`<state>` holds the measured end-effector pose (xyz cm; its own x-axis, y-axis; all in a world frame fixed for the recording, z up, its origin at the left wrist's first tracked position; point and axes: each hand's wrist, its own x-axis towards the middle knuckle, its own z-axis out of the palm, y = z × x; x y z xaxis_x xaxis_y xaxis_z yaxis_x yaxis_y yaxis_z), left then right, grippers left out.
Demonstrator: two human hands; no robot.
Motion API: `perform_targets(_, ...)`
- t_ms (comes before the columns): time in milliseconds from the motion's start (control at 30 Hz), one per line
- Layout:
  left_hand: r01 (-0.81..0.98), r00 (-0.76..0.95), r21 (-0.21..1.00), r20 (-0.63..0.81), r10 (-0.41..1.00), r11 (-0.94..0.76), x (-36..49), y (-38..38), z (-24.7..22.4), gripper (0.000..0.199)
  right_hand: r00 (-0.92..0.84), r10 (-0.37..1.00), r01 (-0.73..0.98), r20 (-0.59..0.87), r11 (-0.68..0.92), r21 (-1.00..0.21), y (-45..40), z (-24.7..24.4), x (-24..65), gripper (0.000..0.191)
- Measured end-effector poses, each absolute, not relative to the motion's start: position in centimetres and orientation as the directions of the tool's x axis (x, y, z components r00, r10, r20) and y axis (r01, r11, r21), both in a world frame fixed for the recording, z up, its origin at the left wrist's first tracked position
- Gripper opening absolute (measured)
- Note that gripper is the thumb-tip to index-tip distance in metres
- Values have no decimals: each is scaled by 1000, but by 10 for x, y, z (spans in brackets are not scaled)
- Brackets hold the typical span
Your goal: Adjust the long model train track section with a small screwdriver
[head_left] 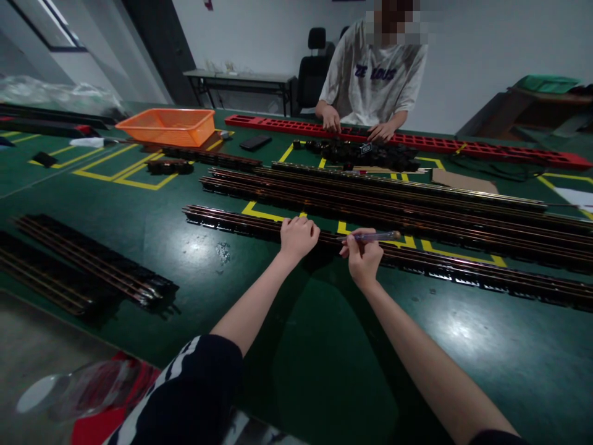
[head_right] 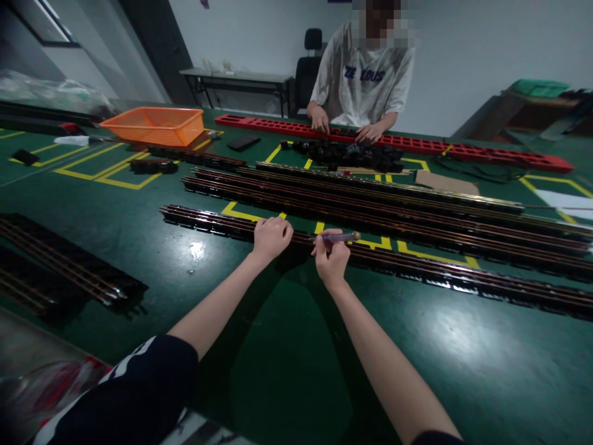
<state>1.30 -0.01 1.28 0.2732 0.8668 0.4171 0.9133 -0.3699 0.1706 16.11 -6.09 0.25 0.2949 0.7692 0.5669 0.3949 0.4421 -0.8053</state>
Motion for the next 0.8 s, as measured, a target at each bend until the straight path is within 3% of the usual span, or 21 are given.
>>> perform_targets(800,917,255,207,352,900,-341,2,5,20,35,369,742,380,559,429,-820,-63,5,163,12)
